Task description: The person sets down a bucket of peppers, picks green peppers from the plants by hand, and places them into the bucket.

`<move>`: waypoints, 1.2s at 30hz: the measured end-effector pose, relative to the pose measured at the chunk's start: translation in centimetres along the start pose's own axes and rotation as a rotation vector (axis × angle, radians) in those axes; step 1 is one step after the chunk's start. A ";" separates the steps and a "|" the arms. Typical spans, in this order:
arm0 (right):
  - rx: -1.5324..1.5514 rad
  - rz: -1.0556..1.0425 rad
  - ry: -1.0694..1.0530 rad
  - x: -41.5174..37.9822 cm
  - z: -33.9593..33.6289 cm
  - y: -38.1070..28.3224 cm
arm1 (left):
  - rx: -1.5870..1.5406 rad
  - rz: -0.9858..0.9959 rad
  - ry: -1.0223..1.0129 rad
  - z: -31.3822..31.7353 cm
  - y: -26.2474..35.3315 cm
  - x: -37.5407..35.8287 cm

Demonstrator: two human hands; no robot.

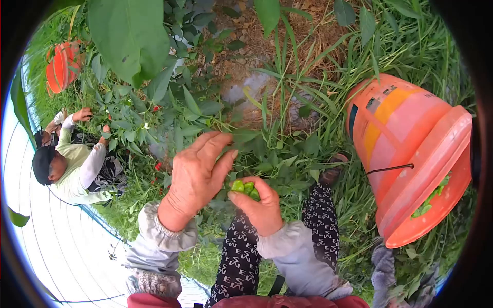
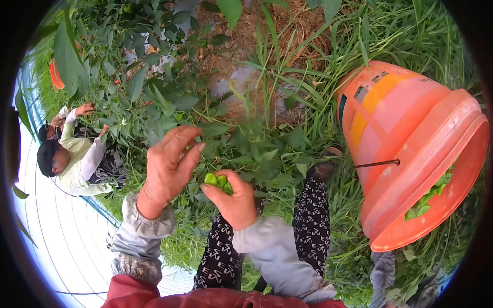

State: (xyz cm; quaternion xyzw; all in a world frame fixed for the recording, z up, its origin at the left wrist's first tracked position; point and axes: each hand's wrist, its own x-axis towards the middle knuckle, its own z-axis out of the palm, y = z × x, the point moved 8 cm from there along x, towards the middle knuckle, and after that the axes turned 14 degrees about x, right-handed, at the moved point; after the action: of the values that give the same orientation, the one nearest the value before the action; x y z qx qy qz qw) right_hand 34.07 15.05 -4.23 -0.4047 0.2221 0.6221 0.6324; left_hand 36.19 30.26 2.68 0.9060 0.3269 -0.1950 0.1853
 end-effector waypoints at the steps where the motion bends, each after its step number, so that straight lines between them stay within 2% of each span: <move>1: -0.042 -0.006 -0.026 0.0 0.3 0.0 | 0.096 0.134 0.126 -1.9 1.3 2.2; 2: -0.040 -0.005 -0.028 -0.1 0.6 0.0 | 0.193 0.271 0.253 -3.3 2.5 4.1; 4: 0.013 0.012 -0.028 -0.3 1.0 -0.3 | 0.577 0.299 0.276 -2.9 1.0 7.4; 6: -0.016 0.003 -0.051 -0.5 1.1 -0.3 | 0.858 0.129 -0.230 0.8 -5.6 7.2; 8: -0.028 -0.005 -0.070 -0.6 1.2 -0.5 | 0.880 0.273 -0.385 2.4 -9.2 3.4; 9: -0.004 0.007 -0.069 -0.7 1.2 -0.4 | 0.890 0.276 -0.394 2.6 -10.6 2.0; 11: 0.028 0.019 -0.087 -0.6 1.7 -0.2 | 0.674 0.410 -0.238 1.2 -10.5 0.1; 12: 0.014 0.020 -0.082 -0.6 1.6 0.0 | 0.676 0.410 -0.236 1.2 -10.4 0.3; 14: -0.003 0.020 -0.078 -0.5 1.5 -0.1 | 0.754 0.046 -0.361 1.5 -13.3 1.6; 15: -0.009 0.043 -0.085 -0.6 1.6 -0.3 | 0.894 0.194 -0.119 1.8 -14.3 1.8; 16: -0.017 0.066 -0.091 -0.6 1.6 -0.3 | 0.893 0.191 -0.117 1.7 -14.3 2.8; 18: -0.006 0.072 -0.087 -0.7 1.5 -0.4 | 0.814 -0.098 -0.288 1.5 -16.4 4.5; 20: 0.008 0.080 -0.090 -0.6 1.5 -0.2 | 0.721 -0.085 -0.295 1.1 -16.4 5.3; 23: 0.010 0.087 -0.092 -0.6 1.5 0.3 | 0.875 -0.111 -0.488 2.5 -16.6 5.6; 27: -0.015 0.060 -0.082 -0.5 1.5 -0.1 | 0.972 -0.129 -0.514 4.2 -19.9 5.2; 29: -0.032 0.038 -0.075 -0.6 1.5 -0.2 | 1.277 -0.112 -0.700 4.7 -21.6 4.4; 30: -0.019 0.042 -0.074 -0.5 1.5 0.0 | 1.278 -0.118 -0.703 4.2 -22.1 3.9; 32: -0.002 0.048 -0.079 -0.6 1.6 0.3 | 0.879 -0.043 -0.411 1.8 -21.1 3.7; 33: -0.004 0.084 -0.074 -0.5 1.5 0.6 | 0.929 -0.084 -0.487 1.7 -21.0 3.5; 36: -0.011 0.115 -0.072 -0.5 1.7 0.9 | 0.991 -0.101 -0.481 1.9 -21.0 3.0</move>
State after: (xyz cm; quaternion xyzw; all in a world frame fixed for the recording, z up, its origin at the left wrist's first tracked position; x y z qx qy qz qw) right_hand 32.80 16.07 -3.07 -0.3722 0.2188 0.6728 0.6008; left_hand 23.93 46.02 -4.77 0.7979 0.1877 -0.5354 -0.2036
